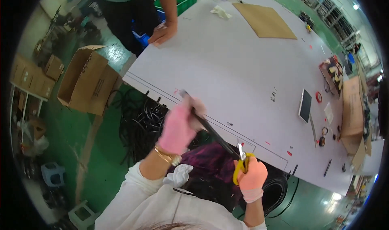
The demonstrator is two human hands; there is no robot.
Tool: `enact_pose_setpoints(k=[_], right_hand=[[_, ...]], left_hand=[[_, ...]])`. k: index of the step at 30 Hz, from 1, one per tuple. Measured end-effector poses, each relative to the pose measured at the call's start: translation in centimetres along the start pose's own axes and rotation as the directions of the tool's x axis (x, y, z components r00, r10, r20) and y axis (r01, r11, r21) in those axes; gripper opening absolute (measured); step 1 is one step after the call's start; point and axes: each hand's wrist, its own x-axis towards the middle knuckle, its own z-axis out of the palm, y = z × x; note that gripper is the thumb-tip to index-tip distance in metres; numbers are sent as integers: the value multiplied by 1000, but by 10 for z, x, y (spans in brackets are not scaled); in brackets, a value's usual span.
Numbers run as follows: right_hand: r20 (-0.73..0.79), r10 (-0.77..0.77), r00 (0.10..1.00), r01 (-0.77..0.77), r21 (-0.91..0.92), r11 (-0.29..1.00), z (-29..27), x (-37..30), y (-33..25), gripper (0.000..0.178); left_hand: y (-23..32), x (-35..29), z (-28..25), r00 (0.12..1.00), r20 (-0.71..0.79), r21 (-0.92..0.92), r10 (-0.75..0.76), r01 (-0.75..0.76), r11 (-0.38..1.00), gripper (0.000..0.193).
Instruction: Cutting sections of thick black cable using yellow handled scissors on a large white table.
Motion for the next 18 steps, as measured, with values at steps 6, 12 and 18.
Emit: enact_pose_setpoints(k=[6,12,18], right_hand=[[-76,-137,988,130,-99,987,-10,34,5,30],[30,-333,942,333,-166,928,20,88,-17,32],[103,-328,939,343,-218,914,33,89,-15,35]], left_hand=[[92,79,-105,921,-75,139,382,-370,919,32],[91,117,-154,290,256,961,922,31,-276,49],[82,114,-130,551,477,879,685,-313,-360,14]])
